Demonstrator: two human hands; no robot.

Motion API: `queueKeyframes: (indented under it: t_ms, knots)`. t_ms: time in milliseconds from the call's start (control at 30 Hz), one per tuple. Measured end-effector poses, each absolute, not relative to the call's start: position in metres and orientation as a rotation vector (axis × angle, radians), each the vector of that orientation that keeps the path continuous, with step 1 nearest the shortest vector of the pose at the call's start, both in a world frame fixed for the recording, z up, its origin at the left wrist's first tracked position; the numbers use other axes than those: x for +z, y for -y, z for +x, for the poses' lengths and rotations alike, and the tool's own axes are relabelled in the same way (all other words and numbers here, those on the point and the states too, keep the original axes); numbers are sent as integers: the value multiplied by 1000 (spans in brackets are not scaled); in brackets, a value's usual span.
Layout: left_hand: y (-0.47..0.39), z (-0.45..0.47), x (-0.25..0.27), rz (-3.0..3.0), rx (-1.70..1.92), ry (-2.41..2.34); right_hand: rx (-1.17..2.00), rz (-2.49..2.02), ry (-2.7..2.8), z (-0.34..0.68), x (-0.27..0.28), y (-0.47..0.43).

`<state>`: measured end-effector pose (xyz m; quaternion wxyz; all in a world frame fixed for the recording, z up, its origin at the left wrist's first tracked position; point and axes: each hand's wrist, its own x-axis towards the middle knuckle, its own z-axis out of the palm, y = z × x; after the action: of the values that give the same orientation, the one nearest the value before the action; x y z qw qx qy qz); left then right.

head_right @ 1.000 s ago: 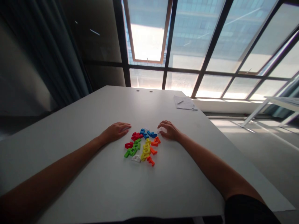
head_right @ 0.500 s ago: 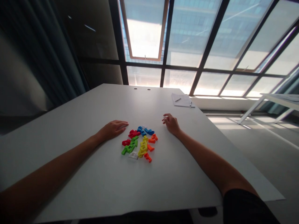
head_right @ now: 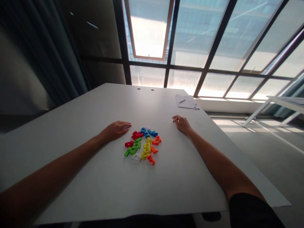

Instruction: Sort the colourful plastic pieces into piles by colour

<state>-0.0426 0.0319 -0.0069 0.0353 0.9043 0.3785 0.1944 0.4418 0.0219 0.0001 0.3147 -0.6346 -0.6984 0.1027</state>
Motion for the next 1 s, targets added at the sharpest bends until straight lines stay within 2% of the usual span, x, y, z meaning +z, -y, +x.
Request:
queueKeyframes:
  t_ms: [67,167,567,667,767,867,1000]
  knots:
    - [-32,-42,-7,2774,602,-1162,160,-1685,1860,445,-2,-22]
    - [-33,-42,-6,2770,604,-1163,154,-1699,1824,449,-3,-23]
    - [-33,-43,-7,2765,621,-1147,703,-1387,1390,452,-2,-25]
    - [-34,-43,-8,2762,625,-1149,766,-1432,1351,453,0,-24]
    - [-33,-42,-8,2767,603,-1158,607,-1593,1501,456,1,-24]
    - [-33,-42,-7,2771,596,-1157,226,-1720,1622,458,1,-24]
    - [-32,-42,-6,2770,615,-1152,-235,-1641,1746,458,-2,-22]
